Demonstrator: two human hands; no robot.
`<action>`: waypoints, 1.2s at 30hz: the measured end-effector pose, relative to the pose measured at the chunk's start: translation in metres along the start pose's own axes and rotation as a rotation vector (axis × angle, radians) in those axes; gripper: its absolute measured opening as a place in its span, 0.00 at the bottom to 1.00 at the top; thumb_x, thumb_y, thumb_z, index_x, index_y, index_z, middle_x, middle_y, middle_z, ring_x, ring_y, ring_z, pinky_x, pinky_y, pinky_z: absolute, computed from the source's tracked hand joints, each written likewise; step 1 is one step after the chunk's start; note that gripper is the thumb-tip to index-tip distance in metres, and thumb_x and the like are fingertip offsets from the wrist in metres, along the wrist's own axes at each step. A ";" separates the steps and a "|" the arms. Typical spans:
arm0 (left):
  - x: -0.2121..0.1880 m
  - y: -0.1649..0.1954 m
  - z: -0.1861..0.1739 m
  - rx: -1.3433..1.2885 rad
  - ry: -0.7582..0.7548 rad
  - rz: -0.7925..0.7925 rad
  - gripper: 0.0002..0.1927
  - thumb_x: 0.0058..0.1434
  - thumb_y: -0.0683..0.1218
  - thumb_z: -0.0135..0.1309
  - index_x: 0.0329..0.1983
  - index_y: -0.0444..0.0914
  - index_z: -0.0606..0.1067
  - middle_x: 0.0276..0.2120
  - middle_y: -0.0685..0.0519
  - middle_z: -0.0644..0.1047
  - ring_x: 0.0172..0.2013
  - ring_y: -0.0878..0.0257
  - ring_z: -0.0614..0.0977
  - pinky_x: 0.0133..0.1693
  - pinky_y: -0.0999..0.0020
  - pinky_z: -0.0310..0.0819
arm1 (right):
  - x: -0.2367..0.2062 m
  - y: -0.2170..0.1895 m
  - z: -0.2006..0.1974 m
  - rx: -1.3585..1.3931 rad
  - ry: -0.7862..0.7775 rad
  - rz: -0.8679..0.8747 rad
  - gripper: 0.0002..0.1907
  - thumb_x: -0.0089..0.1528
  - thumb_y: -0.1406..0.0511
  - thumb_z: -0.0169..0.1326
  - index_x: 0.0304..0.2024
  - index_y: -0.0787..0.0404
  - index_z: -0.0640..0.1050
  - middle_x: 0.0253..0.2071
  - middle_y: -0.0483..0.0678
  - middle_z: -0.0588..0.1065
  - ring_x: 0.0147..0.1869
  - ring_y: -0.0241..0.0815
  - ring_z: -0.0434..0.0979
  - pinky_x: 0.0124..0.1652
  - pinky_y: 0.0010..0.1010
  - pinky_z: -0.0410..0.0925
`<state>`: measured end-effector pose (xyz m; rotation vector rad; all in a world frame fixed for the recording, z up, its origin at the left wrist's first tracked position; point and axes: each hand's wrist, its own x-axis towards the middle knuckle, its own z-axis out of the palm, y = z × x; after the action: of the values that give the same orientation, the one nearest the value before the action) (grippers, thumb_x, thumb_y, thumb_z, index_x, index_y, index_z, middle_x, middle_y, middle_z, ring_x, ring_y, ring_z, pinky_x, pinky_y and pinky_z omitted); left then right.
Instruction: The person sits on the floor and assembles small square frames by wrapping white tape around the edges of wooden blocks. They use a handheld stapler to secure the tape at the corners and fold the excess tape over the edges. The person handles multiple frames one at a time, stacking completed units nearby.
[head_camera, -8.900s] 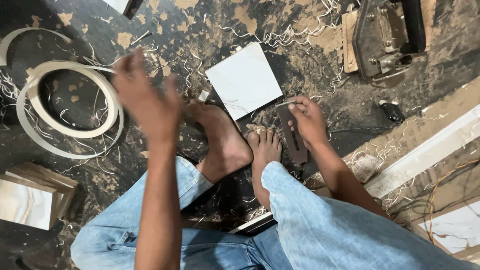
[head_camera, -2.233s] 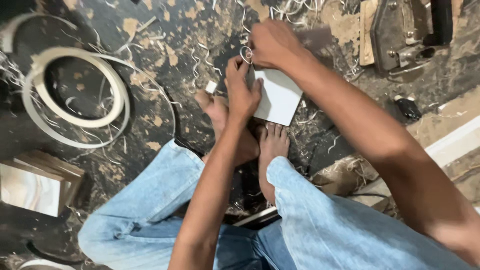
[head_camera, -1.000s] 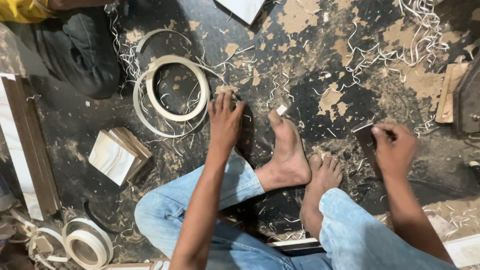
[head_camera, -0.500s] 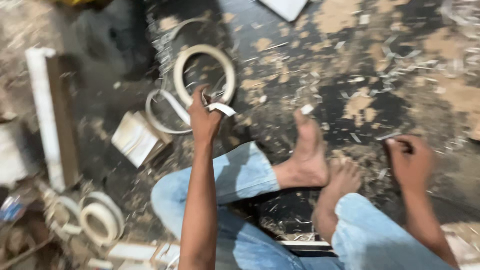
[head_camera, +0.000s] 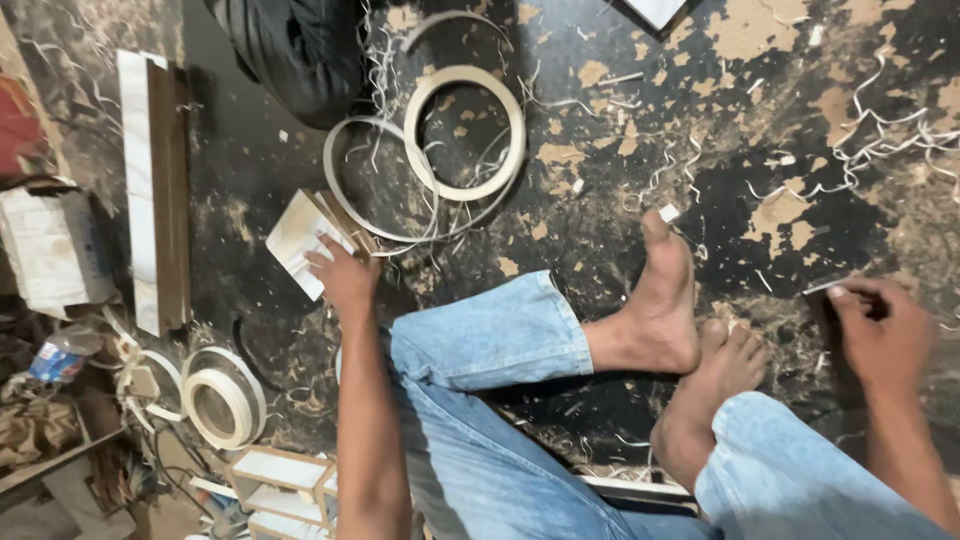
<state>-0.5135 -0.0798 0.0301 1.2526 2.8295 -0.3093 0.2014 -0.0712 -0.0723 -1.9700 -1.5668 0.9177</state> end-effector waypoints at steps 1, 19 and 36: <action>-0.003 0.004 0.001 0.038 0.013 -0.004 0.57 0.52 0.60 0.68 0.75 0.29 0.52 0.63 0.19 0.61 0.58 0.28 0.68 0.52 0.45 0.69 | 0.001 -0.004 0.000 0.004 -0.003 0.005 0.09 0.71 0.64 0.63 0.49 0.65 0.83 0.38 0.49 0.80 0.40 0.34 0.78 0.44 0.24 0.69; -0.169 0.196 -0.157 -1.637 -0.300 0.142 0.13 0.59 0.38 0.61 0.47 0.32 0.76 0.39 0.52 0.80 0.40 0.66 0.81 0.45 0.67 0.77 | 0.020 -0.183 -0.027 1.235 -0.563 -0.020 0.42 0.58 0.52 0.66 0.68 0.57 0.63 0.58 0.52 0.76 0.59 0.43 0.79 0.53 0.33 0.73; -0.034 0.127 -0.044 -0.188 0.014 0.342 0.44 0.49 0.37 0.60 0.72 0.31 0.62 0.40 0.37 0.76 0.39 0.39 0.78 0.41 0.47 0.71 | 0.054 -0.130 -0.067 0.076 -0.122 -0.354 0.10 0.62 0.71 0.62 0.46 0.62 0.83 0.45 0.48 0.81 0.48 0.39 0.81 0.48 0.29 0.72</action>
<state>-0.3952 -0.0130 0.0560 1.6577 2.5166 -0.0216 0.1718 0.0161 0.0532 -1.5421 -1.8431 0.9451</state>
